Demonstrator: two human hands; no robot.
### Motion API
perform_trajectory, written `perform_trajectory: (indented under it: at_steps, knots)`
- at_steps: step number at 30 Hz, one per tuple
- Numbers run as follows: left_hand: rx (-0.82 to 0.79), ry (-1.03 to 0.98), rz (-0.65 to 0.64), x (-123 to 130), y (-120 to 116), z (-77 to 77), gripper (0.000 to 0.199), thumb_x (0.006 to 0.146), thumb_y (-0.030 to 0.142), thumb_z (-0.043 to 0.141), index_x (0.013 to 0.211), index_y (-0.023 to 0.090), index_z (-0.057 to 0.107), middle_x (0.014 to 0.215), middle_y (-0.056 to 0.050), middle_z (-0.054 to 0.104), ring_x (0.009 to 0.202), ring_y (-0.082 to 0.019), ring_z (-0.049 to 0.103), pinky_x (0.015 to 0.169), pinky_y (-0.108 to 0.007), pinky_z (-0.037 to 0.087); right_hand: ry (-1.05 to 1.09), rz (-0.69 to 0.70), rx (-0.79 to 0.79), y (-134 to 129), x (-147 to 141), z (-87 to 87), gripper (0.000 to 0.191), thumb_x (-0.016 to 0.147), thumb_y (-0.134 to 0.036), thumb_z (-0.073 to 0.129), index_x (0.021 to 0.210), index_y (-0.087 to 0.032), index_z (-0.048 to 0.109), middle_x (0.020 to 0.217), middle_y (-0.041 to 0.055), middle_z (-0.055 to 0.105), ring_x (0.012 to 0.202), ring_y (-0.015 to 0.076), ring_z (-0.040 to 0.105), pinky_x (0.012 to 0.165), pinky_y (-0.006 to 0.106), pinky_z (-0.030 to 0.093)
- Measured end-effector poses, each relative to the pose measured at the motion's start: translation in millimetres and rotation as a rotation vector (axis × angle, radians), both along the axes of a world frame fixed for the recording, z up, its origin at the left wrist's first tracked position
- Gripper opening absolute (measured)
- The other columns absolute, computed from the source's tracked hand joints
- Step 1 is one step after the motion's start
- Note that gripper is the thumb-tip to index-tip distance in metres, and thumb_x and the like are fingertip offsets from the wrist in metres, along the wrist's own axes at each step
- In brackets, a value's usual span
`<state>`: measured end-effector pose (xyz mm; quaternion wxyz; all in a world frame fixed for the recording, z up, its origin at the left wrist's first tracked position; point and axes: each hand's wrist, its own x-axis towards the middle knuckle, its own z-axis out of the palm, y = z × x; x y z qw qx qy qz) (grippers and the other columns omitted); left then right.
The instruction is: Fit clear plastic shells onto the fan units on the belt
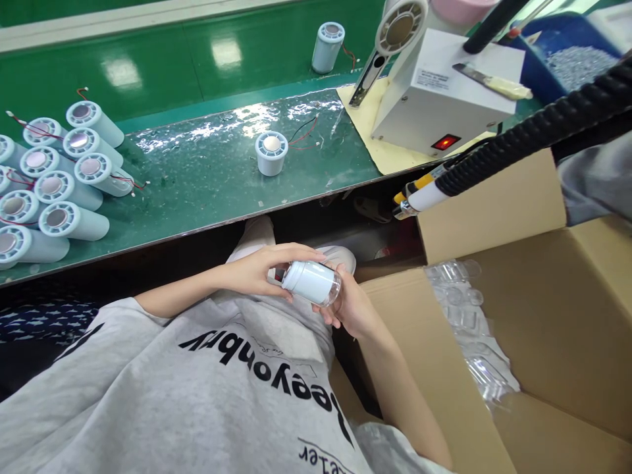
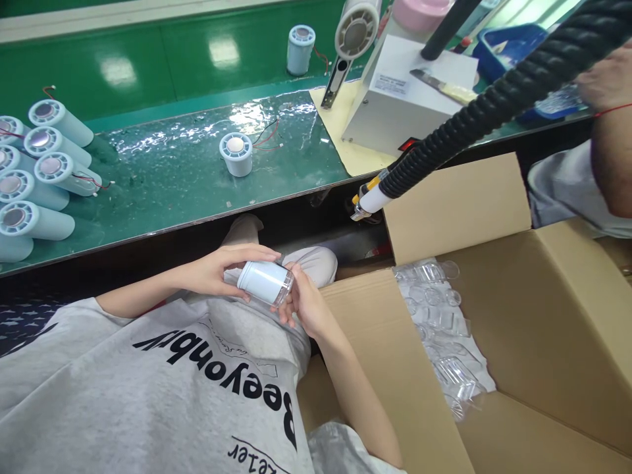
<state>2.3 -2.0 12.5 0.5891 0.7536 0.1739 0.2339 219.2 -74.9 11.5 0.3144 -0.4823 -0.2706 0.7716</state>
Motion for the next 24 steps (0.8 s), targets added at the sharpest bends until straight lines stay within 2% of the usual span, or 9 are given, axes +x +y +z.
perform_trajectory:
  at_steps: [4, 7, 11, 13, 15, 19, 24]
  knots:
    - [0.0, -0.019, -0.032, 3, 5, 2.8, 0.074, 0.079, 0.031, 0.086, 0.147, 0.032, 0.058, 0.152, -0.012, 0.058, 0.14, -0.03, 0.055, 0.113, -0.042, 0.048, 0.062, -0.047, 0.109, -3, 4, -8.2, 0.067, 0.075, -0.087, 0.062, 0.091, -0.023, 0.047, 0.052, -0.0012, 0.067, 0.031, 0.0113, 0.052, 0.028, 0.015, 0.032]
    - [-0.059, -0.044, -0.094, 19, 26, -4.3, 0.078, 0.075, 0.029, 0.089, 0.146, 0.029, 0.058, 0.152, -0.013, 0.057, 0.142, -0.03, 0.054, 0.115, -0.04, 0.047, 0.077, -0.148, 0.122, 5, 13, -23.7, 0.06, 0.079, -0.079, 0.063, 0.095, -0.023, 0.05, 0.054, -0.0001, 0.068, 0.032, 0.0131, 0.053, 0.028, 0.016, 0.032]
    - [-0.191, -0.004, -0.213, 67, 74, -25.4, 0.083, 0.07, 0.032, 0.092, 0.145, 0.021, 0.059, 0.152, -0.018, 0.057, 0.137, -0.03, 0.058, 0.115, -0.042, 0.046, 0.061, -0.387, 0.021, 32, 35, -50.5, 0.05, 0.094, -0.069, 0.043, 0.088, -0.021, 0.053, 0.049, 0.0016, 0.064, 0.029, 0.012, 0.046, 0.027, 0.018, 0.027]
    - [-0.209, 0.016, -0.262, 94, 98, -34.5, 0.085, 0.068, 0.032, 0.093, 0.144, 0.018, 0.059, 0.151, -0.02, 0.057, 0.135, -0.03, 0.06, 0.115, -0.043, 0.046, 0.052, -0.47, 0.023, 49, 47, -61.5, 0.053, 0.1, -0.063, 0.029, 0.084, -0.02, 0.055, 0.047, 0.0017, 0.06, 0.028, 0.011, 0.043, 0.028, 0.018, 0.026]
    - [-0.19, 0.043, -0.291, 118, 119, -39.3, 0.086, 0.065, 0.03, 0.094, 0.142, 0.016, 0.059, 0.147, -0.02, 0.06, 0.132, -0.03, 0.062, 0.114, -0.044, 0.046, 0.061, -0.53, 0.047, 65, 57, -69.5, 0.055, 0.102, -0.059, 0.024, 0.083, -0.019, 0.057, 0.048, 0.0011, 0.059, 0.03, 0.011, 0.043, 0.029, 0.018, 0.026]
    - [-0.156, 0.091, -0.321, 140, 143, -36.0, 0.082, 0.061, 0.026, 0.094, 0.136, 0.015, 0.063, 0.14, -0.018, 0.065, 0.128, -0.031, 0.063, 0.113, -0.048, 0.047, 0.136, -0.605, 0.079, 85, 68, -77.9, 0.053, 0.101, -0.061, 0.03, 0.087, -0.019, 0.059, 0.054, 0.0015, 0.06, 0.039, 0.0126, 0.05, 0.03, 0.018, 0.026]
    - [-0.13, 0.119, -0.311, 135, 146, -24.5, 0.077, 0.062, 0.023, 0.093, 0.133, 0.015, 0.064, 0.137, -0.018, 0.066, 0.125, -0.03, 0.065, 0.111, -0.047, 0.049, 0.227, -0.575, 0.062, 89, 70, -79.5, 0.051, 0.102, -0.057, 0.027, 0.089, -0.019, 0.059, 0.056, 0.0021, 0.06, 0.036, 0.012, 0.044, 0.03, 0.019, 0.026]
